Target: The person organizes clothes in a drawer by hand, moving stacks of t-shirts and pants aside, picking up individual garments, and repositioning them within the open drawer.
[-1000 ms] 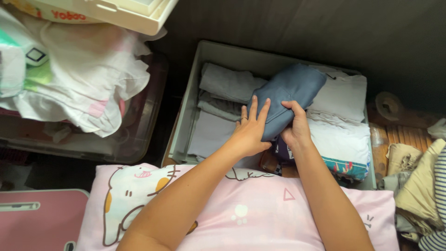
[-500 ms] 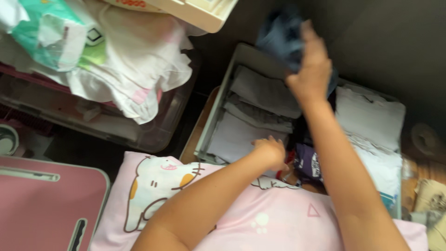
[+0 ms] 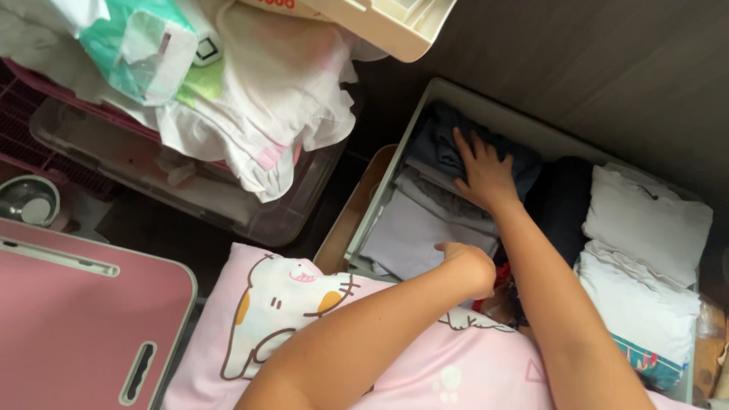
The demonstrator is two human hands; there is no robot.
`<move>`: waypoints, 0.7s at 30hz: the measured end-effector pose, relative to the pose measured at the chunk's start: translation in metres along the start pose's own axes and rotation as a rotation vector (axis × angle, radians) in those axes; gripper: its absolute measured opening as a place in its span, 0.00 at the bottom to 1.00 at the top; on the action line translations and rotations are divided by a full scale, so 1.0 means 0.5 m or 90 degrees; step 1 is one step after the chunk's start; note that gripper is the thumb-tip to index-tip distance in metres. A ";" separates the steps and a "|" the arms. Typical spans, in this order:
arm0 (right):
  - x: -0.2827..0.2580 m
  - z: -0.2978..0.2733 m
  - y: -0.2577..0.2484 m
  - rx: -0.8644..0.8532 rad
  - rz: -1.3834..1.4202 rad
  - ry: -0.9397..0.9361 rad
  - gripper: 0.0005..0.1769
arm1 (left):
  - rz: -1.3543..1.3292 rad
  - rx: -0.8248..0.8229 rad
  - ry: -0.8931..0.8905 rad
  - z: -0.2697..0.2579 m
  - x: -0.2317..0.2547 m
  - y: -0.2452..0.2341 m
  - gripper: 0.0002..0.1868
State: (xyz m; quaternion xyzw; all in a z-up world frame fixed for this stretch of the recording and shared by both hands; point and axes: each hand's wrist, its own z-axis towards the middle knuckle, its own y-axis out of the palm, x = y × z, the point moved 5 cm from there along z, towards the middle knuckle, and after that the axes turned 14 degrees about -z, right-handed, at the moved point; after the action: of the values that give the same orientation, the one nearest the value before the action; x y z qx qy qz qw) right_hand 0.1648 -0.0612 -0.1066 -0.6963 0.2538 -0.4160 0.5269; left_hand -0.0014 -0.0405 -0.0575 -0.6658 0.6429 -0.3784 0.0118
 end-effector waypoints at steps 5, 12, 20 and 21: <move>0.007 -0.002 -0.042 0.003 0.000 0.067 0.65 | -0.003 -0.036 0.006 -0.010 0.028 -0.004 0.26; 0.151 -0.041 -0.113 0.370 0.287 0.204 0.42 | 0.015 -0.027 -0.012 0.028 0.037 -0.009 0.23; 0.122 -0.052 0.043 0.599 1.498 0.440 0.37 | -0.065 0.031 -0.088 0.017 -0.082 -0.091 0.20; 0.073 -0.051 0.083 0.479 1.565 0.498 0.36 | -0.063 0.031 -0.089 0.012 -0.085 -0.092 0.20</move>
State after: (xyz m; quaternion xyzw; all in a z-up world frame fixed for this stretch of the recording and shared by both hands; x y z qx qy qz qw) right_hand 0.1658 -0.1163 -0.1319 0.3311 0.7138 0.1095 0.6074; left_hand 0.0454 0.0012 -0.0594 -0.7212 0.5974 -0.3464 0.0543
